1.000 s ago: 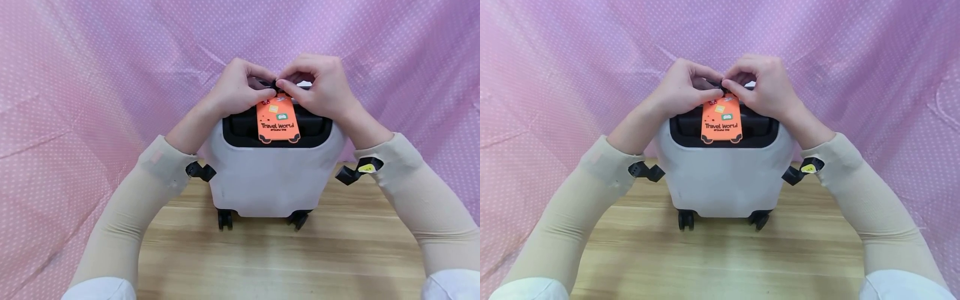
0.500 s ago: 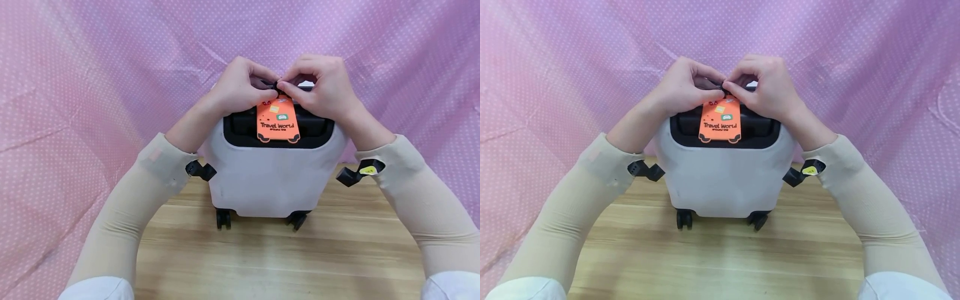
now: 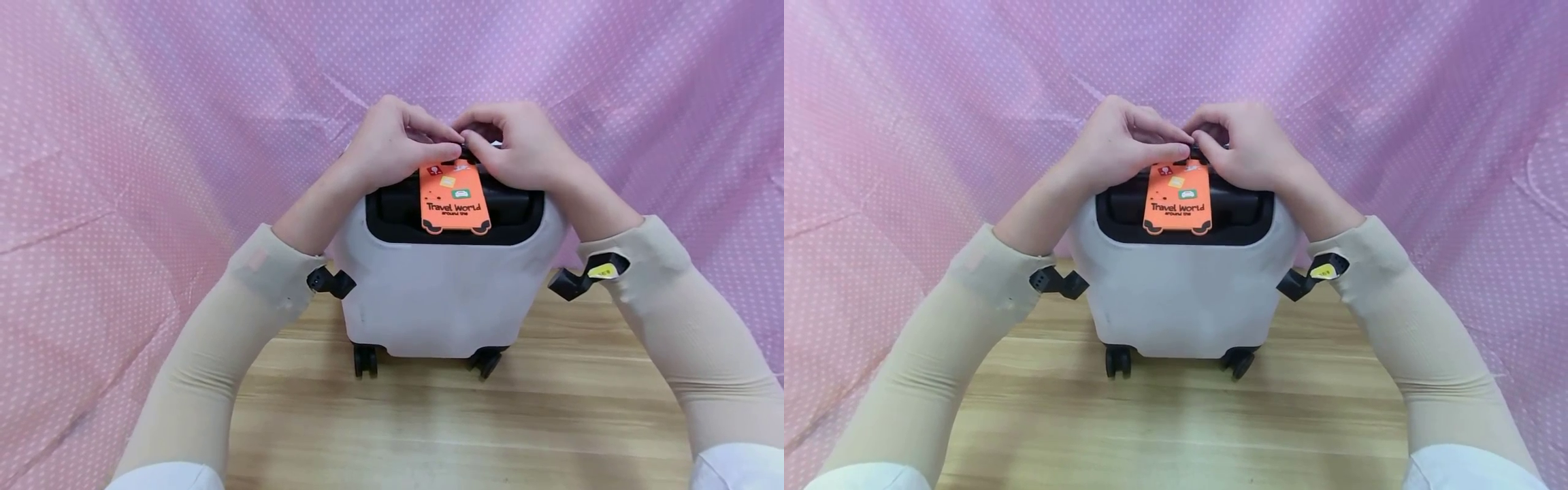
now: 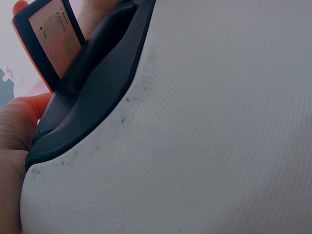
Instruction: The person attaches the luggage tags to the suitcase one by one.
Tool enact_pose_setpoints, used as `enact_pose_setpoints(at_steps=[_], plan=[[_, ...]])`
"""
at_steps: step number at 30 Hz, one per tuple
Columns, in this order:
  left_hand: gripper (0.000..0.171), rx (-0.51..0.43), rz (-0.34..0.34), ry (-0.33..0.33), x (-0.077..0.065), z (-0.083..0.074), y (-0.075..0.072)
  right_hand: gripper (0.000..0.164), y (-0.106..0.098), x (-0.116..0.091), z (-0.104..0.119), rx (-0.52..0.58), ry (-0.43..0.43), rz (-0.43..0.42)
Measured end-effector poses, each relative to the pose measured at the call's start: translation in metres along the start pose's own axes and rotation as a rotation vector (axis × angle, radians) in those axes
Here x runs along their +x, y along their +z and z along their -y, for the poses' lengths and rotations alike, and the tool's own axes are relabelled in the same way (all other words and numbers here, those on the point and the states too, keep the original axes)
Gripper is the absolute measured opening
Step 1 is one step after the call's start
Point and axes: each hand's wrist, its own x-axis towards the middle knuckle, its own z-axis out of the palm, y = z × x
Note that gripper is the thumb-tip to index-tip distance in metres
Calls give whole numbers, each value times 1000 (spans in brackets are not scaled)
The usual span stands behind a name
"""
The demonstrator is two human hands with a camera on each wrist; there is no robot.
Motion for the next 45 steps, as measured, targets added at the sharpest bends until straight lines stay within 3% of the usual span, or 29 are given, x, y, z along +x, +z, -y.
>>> enact_pose_setpoints(at_steps=[5, 11, 25, 30, 37, 45], plan=[[17, 27, 1, 28, 1, 2, 1, 24, -1, 1, -2, 6, -21, 67], [19, 71, -5, 54, 2, 3, 1, 20, 0, 3, -3, 80, -6, 84], [17, 166, -20, 154, 3, 8, 0, 9, 4, 6, -7, 351, 35, -6], [19, 164, -16, 187, 2, 9, 0, 8, 4, 5, -6, 364, 28, -8], [17, 152, -12, 197, 1, 10, -3, 12, 3, 4, -4, 293, 31, -21], [14, 120, -21, 185, 1, 10, -3, 14, 5, 4, -5, 491, 37, -83]])
